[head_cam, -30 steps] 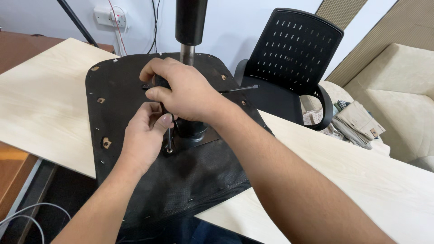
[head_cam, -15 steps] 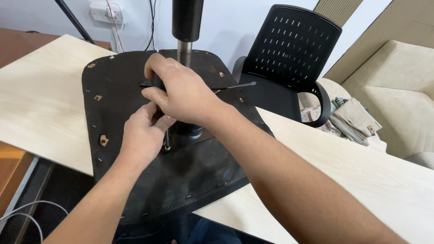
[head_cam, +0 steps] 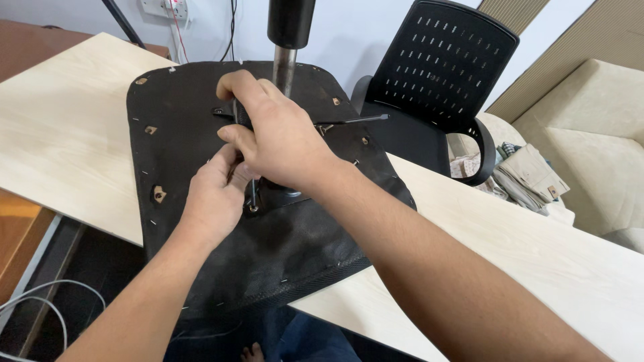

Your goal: The person uses a screwdriver to fasten multiple screws into the underside of an office chair seat, securing the central metal mounting bracket. The chair is placed upside down on a table while the person works.

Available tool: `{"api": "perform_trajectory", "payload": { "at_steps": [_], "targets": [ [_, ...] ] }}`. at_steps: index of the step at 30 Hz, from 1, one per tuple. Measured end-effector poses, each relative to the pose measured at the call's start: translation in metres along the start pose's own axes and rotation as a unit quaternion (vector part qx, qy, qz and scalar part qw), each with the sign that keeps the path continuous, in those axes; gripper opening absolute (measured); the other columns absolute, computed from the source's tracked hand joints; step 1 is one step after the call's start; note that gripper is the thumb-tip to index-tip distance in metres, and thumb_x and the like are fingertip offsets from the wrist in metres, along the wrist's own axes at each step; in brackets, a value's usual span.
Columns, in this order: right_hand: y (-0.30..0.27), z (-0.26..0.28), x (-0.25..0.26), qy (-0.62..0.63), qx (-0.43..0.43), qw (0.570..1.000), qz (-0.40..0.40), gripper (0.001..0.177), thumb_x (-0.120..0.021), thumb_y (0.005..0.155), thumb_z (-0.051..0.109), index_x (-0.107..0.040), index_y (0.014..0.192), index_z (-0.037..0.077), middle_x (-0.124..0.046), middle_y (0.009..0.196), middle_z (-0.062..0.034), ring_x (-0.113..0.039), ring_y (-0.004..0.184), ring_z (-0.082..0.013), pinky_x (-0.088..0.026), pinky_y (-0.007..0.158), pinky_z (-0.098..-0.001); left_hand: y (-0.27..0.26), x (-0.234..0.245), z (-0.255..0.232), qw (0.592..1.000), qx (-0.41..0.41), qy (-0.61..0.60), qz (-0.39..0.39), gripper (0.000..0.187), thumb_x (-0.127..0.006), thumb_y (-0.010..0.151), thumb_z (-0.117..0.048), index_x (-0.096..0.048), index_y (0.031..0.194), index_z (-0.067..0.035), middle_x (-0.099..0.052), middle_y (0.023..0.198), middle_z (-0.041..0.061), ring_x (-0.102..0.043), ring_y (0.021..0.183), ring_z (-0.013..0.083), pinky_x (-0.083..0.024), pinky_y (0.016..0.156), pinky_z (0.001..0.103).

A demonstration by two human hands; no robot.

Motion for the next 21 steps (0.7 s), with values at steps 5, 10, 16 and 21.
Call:
{"api": "perform_trajectory", "payload": {
  "at_steps": [5, 10, 16, 21],
  "targets": [
    [0.000, -0.005, 0.009, 0.044, 0.216, 0.975, -0.024, 0.060, -0.070, 0.083, 0.003, -0.042, 0.136, 0.012, -0.059, 0.130, -0.0142, -0.063, 0.122, -0.0381, -0.053, 0.100, -0.0443, -0.007, -0.002, 0.013, 0.998, 0.058, 0.005, 0.023, 0.031, -0.062, 0.100, -0.027, -0.063, 0.124, -0.007, -0.074, 0.096, 0.008, -0.069, 0.090, 0.0200, -0.053, 0.085, 0.035],
    [-0.016, -0.004, 0.003, -0.008, 0.107, 0.994, -0.024, 0.056, -0.074, 0.092, 0.011, -0.045, 0.140, 0.017, -0.061, 0.126, -0.0108, -0.068, 0.111, -0.0336, -0.058, 0.094, -0.0419, -0.020, -0.006, 0.033, 0.997, 0.044, 0.055, 0.042, 0.024, -0.063, 0.094, -0.014, -0.070, 0.116, -0.011, -0.076, 0.096, 0.006, -0.073, 0.091, 0.0185, -0.054, 0.086, 0.036],
    [-0.022, 0.007, -0.005, -0.028, 0.061, 0.996, -0.065, 0.054, -0.076, 0.091, 0.015, -0.046, 0.136, 0.019, -0.060, 0.119, -0.0089, -0.070, 0.101, -0.0289, -0.059, 0.088, -0.0396, -0.024, -0.011, 0.053, 0.994, -0.027, 0.109, 0.010, 0.021, -0.062, 0.093, -0.006, -0.070, 0.111, -0.009, -0.074, 0.092, 0.012, -0.073, 0.086, 0.0287, -0.056, 0.080, 0.040],
    [-0.022, 0.006, 0.001, 0.057, 0.225, 0.971, -0.058, 0.064, -0.064, 0.081, -0.005, -0.040, 0.137, 0.013, -0.056, 0.131, -0.0110, -0.060, 0.125, -0.0334, -0.053, 0.106, -0.0415, -0.027, -0.014, 0.057, 0.981, -0.125, 0.145, -0.036, 0.018, -0.062, 0.092, -0.005, -0.069, 0.108, -0.007, -0.074, 0.096, 0.014, -0.071, 0.094, 0.0344, -0.055, 0.084, 0.046]
  ]
}}
Point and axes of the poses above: each hand's wrist, its own y-axis towards the middle knuckle, its own x-axis out of the back of the hand, z = x × y, the point moved 2 cm from there along y, towards the middle knuckle
